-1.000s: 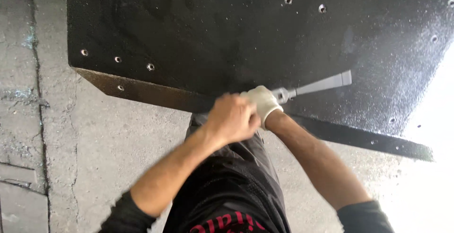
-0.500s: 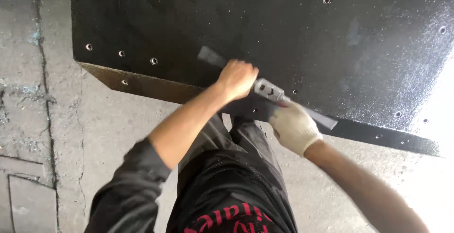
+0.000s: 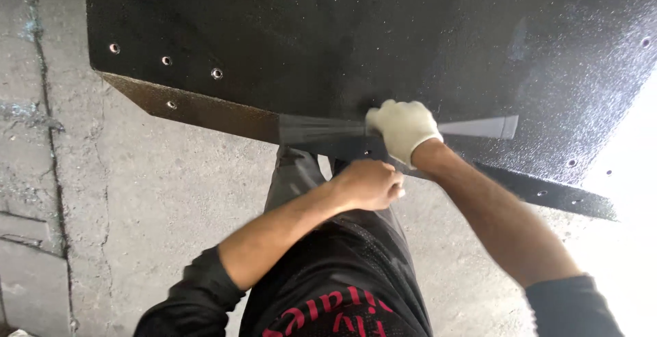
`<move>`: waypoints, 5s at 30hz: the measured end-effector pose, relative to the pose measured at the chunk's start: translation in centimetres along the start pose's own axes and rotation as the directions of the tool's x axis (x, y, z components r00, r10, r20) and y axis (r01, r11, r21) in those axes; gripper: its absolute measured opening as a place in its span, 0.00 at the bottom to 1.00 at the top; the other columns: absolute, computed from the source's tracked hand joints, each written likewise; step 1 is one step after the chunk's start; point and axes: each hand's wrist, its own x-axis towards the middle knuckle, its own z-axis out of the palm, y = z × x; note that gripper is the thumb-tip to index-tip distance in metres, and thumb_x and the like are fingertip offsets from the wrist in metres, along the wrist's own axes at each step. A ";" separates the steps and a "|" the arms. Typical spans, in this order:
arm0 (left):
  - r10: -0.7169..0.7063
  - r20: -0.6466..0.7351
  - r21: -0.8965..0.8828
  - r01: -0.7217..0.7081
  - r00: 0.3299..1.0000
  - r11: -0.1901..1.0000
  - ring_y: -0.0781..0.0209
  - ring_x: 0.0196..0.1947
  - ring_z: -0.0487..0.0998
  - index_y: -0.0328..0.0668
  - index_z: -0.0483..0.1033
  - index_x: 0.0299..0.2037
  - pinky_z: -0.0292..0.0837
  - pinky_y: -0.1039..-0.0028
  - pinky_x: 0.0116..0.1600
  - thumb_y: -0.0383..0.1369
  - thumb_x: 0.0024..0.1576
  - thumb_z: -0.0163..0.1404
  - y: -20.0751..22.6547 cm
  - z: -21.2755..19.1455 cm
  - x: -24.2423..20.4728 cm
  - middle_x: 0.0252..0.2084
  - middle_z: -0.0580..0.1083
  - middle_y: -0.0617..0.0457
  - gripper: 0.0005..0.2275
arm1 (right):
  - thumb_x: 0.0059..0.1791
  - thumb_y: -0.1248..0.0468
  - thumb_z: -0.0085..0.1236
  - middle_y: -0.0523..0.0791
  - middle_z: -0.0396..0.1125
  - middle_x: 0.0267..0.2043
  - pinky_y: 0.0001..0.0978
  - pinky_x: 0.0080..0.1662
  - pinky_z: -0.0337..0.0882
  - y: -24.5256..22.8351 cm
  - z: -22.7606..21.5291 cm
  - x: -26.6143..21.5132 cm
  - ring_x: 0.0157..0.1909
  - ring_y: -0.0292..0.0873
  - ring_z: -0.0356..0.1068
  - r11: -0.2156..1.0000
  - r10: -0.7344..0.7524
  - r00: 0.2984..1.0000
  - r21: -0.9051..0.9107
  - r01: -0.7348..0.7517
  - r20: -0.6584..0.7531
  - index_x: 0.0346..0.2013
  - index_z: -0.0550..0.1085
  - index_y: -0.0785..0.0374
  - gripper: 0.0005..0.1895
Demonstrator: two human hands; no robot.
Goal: The person works on a large black metal panel, using a turnbuckle-style tool with two threaded rods. They rotate the central body of the turnbuckle to adjust it, reposition the tool at different points along the panel edge, and steady the panel with their free hand while turning.
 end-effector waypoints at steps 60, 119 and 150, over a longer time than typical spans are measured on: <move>-0.316 -0.101 -0.229 0.287 0.943 0.930 0.65 0.30 0.76 0.43 0.80 0.40 0.74 0.68 0.38 0.39 0.62 0.53 -7.7 4.8 -7.2 0.32 0.75 0.54 0.09 | 0.38 0.62 0.66 0.44 0.73 0.31 0.28 0.33 0.70 12.5 5.4 -3.0 0.27 0.35 0.70 0.882 0.282 0.951 0.356 -0.309 0.127 0.58 0.74 0.63 0.33; -0.290 0.329 -0.492 0.426 0.899 0.759 0.75 0.09 0.58 0.46 0.69 0.65 0.52 0.79 0.12 0.42 0.67 0.36 -6.0 1.2 -0.8 0.19 0.70 0.57 0.20 | 0.28 0.51 0.68 0.52 0.68 0.51 0.57 0.59 0.69 11.1 4.7 -5.5 0.51 0.54 0.72 0.950 -0.067 0.970 -0.313 -0.010 -0.232 0.60 0.70 0.60 0.46; -0.233 -0.035 -0.292 0.213 0.972 0.932 0.72 0.15 0.67 0.45 0.77 0.49 0.65 0.78 0.16 0.39 0.66 0.46 -7.1 -2.8 -1.5 0.26 0.74 0.54 0.11 | 0.51 0.57 0.63 0.56 0.67 0.48 0.52 0.54 0.66 23.5 12.3 -8.2 0.60 0.54 0.60 0.888 0.328 0.408 0.131 -0.442 -0.852 0.47 0.75 0.63 0.15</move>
